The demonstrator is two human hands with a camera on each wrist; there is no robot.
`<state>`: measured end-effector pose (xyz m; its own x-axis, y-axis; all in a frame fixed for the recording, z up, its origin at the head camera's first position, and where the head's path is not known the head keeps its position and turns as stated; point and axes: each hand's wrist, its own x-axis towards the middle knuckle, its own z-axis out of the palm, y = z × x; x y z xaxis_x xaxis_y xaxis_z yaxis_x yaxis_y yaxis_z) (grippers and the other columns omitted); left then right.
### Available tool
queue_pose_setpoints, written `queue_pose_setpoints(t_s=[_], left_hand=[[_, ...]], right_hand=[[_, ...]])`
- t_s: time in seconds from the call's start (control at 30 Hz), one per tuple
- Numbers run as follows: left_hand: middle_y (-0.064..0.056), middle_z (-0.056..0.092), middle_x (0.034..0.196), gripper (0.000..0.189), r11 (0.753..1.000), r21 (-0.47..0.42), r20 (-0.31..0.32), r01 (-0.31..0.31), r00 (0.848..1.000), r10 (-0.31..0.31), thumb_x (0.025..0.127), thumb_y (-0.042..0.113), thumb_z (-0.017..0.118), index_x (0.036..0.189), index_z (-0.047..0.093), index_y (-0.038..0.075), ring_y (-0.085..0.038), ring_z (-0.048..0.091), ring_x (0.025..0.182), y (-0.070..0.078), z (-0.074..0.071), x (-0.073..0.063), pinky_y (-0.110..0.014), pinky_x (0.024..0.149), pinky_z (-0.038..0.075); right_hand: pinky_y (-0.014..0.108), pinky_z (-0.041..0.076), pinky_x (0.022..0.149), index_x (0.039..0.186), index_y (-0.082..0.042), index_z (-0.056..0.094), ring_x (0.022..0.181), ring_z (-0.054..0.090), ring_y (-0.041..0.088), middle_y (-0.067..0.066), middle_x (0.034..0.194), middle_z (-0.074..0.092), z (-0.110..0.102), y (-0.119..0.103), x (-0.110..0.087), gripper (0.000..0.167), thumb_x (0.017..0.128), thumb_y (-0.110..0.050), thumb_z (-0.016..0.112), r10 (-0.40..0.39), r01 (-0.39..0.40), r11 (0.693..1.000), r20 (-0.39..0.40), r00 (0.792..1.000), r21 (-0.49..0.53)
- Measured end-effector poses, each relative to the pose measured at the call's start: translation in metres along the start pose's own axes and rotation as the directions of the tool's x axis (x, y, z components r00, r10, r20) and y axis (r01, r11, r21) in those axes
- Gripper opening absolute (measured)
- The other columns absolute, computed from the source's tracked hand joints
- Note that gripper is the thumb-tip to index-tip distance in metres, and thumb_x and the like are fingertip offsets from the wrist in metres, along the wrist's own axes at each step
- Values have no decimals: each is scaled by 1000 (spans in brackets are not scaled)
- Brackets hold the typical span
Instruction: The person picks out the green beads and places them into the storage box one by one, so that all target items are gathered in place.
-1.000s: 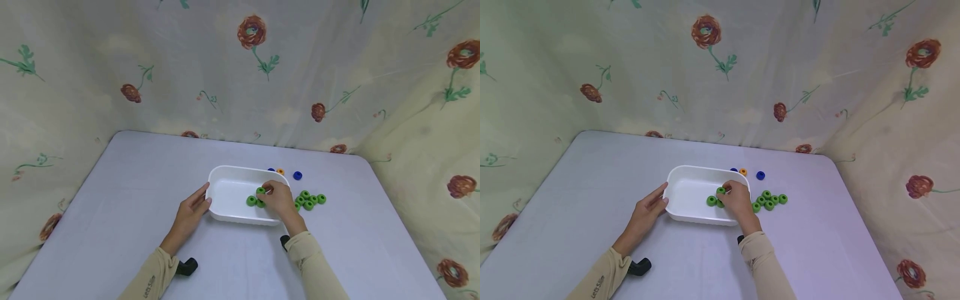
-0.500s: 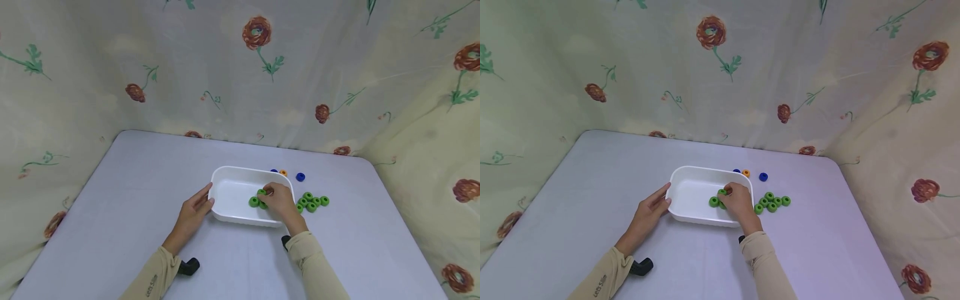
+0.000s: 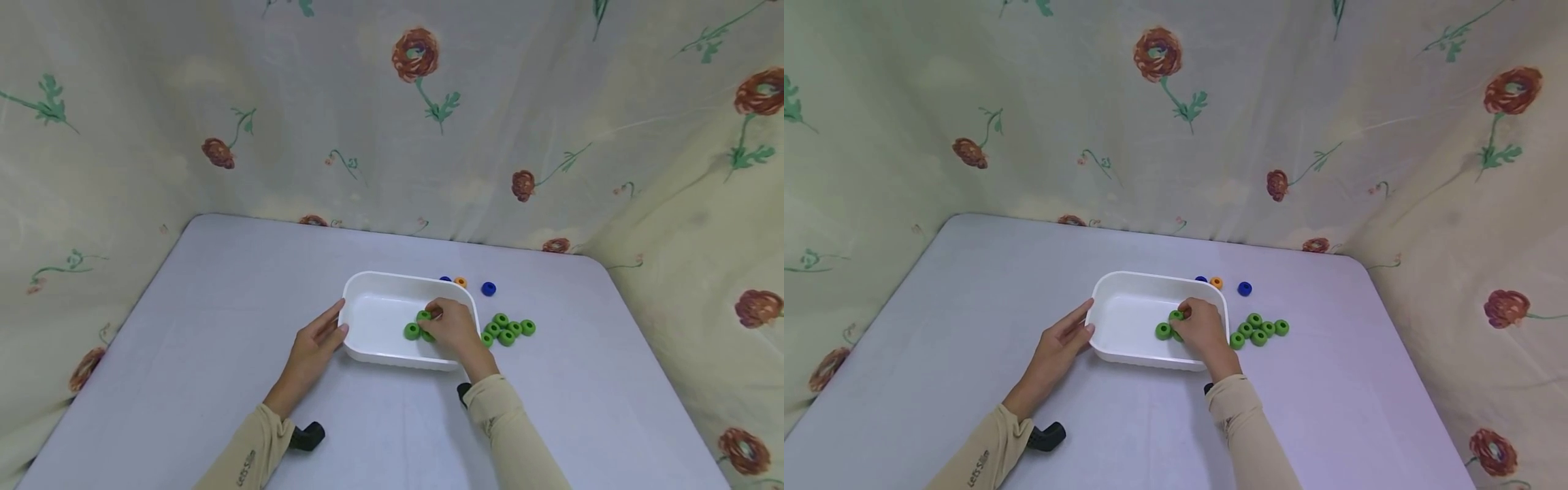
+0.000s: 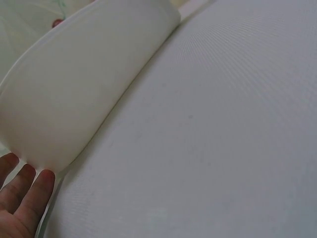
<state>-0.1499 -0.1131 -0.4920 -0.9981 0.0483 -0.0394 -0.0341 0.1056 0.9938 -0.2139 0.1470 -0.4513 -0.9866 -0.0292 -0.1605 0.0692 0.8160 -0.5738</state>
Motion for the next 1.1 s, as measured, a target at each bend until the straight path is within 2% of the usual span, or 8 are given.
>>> queue_pose_setpoints(t_s=[0.37,0.7,0.93,1.0,1.1], left_hand=[[-1,39,161,52,1000,-3,-2,-5,1000,5,101,28,61,151,45,27,-24,45,146,-1,1,0,-29,115,46],[0,39,161,51,1000,-1,-7,-9,1000,9,101,27,61,151,46,27,-23,46,145,-3,2,0,-28,114,47],[2,40,161,51,1000,-3,-13,-6,1000,6,101,29,61,150,46,28,-23,47,144,-4,2,0,-28,113,48],[2,40,160,51,1000,-2,-15,-7,1000,7,101,29,61,150,46,28,-22,47,144,-3,2,0,-28,113,48],[2,40,160,51,1000,-3,-12,-11,1000,11,102,28,60,150,46,28,-23,47,145,-2,2,0,-28,113,47]], right_hand=[[34,59,85,113,-6,69,95,65,20,9,107,72,-2,0,0,28,89,-21,76,-2,2,1000,15,1000,-23],[40,59,89,120,-4,67,101,65,25,12,113,71,-5,0,-7,33,96,-27,68,-33,33,999,-2,999,-6],[41,59,88,122,-3,67,101,66,26,13,110,72,-21,1,-16,34,96,-25,67,-97,100,995,-99,990,18],[43,60,90,123,-3,67,103,66,28,14,110,72,-28,4,-20,34,97,-24,66,-113,121,991,-148,983,48],[44,60,93,123,-3,68,107,67,30,16,114,72,-38,9,-26,33,98,-24,65,-89,115,989,-246,965,93]])
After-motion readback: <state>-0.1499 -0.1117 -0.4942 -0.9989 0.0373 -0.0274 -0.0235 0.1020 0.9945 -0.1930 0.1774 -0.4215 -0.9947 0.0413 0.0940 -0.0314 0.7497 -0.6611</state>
